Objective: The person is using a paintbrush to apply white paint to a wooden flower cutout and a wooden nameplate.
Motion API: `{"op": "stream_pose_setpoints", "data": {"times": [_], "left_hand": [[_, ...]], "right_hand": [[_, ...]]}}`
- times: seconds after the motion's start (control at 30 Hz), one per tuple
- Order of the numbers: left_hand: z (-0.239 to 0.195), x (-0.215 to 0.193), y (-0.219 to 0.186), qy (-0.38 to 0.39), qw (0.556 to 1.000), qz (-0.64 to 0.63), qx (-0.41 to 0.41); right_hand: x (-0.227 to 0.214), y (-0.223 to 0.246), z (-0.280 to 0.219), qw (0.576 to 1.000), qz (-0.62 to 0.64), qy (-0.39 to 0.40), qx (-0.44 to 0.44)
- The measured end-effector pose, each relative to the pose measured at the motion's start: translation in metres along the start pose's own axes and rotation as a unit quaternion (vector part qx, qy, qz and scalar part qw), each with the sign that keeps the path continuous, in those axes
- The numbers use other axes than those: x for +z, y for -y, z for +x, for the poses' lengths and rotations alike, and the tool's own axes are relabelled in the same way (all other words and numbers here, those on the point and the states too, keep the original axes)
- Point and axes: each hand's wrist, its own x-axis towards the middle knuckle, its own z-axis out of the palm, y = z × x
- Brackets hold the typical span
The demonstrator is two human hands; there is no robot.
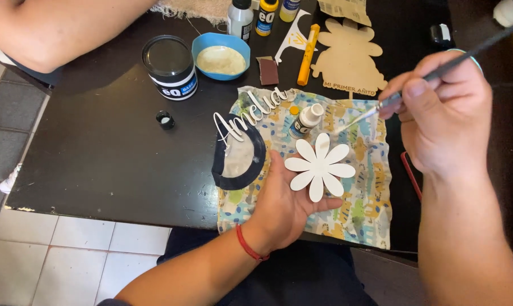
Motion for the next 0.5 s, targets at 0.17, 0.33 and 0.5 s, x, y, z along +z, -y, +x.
{"op": "stream_pose_setpoints", "data": {"times": [0.17,0.33,0.5], "left_hand": [[0.001,0.000,0.002,-0.014,1.000,-0.008,0.005],[0.001,0.001,0.002,-0.055,0.998,-0.025,-0.001],[0.007,-0.009,0.009,-0.019,0.998,-0.059,-0.008]], "right_hand": [[0.009,0.016,-0.022,0.991,-0.119,0.049,-0.039],[0.015,0.020,-0.032,0.980,-0.184,0.073,-0.025],[0.014,0.012,-0.035,0.987,-0.138,0.071,-0.038]]}}
